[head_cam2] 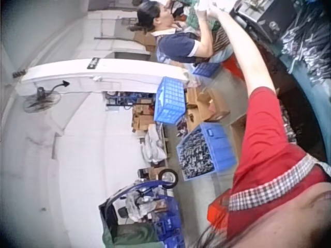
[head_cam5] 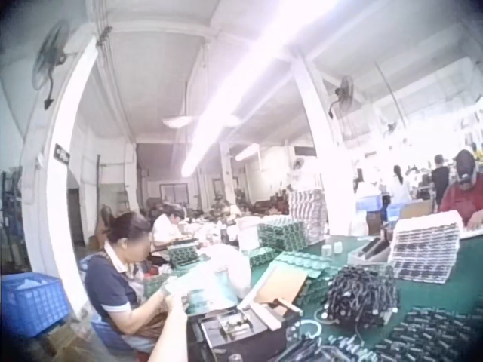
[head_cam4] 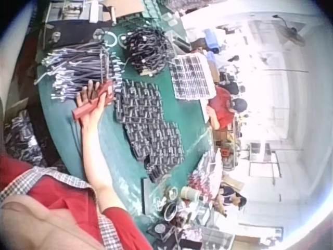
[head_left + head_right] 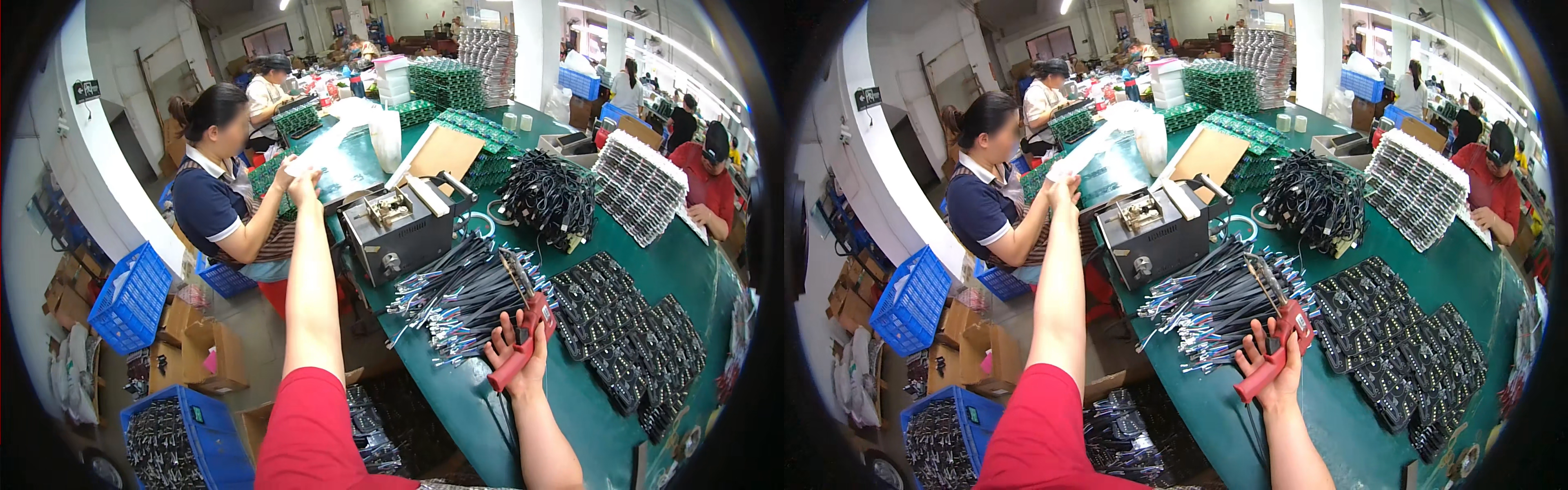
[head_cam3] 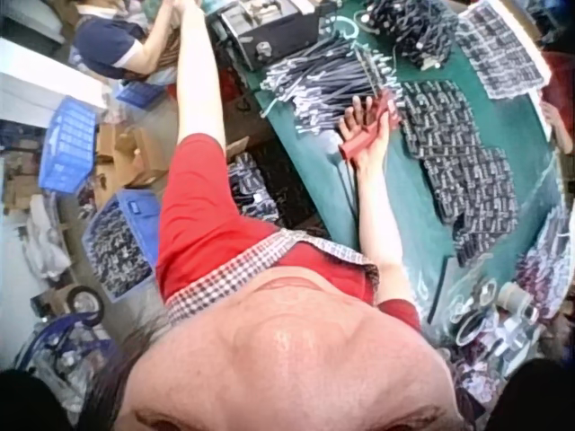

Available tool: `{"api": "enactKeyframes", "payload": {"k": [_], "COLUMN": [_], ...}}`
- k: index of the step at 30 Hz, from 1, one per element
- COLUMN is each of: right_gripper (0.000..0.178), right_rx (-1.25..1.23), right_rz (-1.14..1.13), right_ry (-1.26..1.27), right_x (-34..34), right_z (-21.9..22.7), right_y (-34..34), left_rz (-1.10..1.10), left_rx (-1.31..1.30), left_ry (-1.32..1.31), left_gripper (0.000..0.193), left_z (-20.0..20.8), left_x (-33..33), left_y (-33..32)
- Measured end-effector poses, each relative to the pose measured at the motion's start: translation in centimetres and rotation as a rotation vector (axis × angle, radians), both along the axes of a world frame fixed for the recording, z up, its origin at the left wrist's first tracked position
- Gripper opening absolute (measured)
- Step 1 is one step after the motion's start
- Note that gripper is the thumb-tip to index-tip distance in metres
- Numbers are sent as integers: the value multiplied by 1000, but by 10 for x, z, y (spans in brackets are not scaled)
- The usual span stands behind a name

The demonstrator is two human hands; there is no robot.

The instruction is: The person solders wire harnesses onto circuit board panels using a soldering gun, stacks the finished panels, and places them into a cardboard box before laying out another circuit board panel on the workbench.

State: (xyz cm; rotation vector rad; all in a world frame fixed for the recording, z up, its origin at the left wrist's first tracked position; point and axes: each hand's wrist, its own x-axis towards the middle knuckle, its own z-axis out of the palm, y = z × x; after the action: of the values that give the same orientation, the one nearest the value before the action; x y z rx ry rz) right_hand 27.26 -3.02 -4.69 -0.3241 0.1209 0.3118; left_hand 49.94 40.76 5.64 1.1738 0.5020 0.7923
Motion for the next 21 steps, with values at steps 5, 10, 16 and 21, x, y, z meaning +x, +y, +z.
{"api": "enactKeyframes", "payload": {"k": [5,10,16,21], "right_gripper": [45,45,44,44], "right_rx": [16,9,6,16], "right_rz": [16,31,23,31], "right_ry": [-14,-24,-14,-22], "right_x": [-2,-2,-1,-1], "right_z": [1,1,1,-1], "right_y": [-1,-1,-3,-4], "left_rz": [-145,-49,121,0], "left_rx": [415,-144,12,-35], "left_ry": [14,-284,-419,-216], "left_gripper": [38,31,27,14], "left_z": [-1,-17,-12,-10], "left_x": [-38,-33,-11,4], "left_y": [-51,-49,-27,-14]}}
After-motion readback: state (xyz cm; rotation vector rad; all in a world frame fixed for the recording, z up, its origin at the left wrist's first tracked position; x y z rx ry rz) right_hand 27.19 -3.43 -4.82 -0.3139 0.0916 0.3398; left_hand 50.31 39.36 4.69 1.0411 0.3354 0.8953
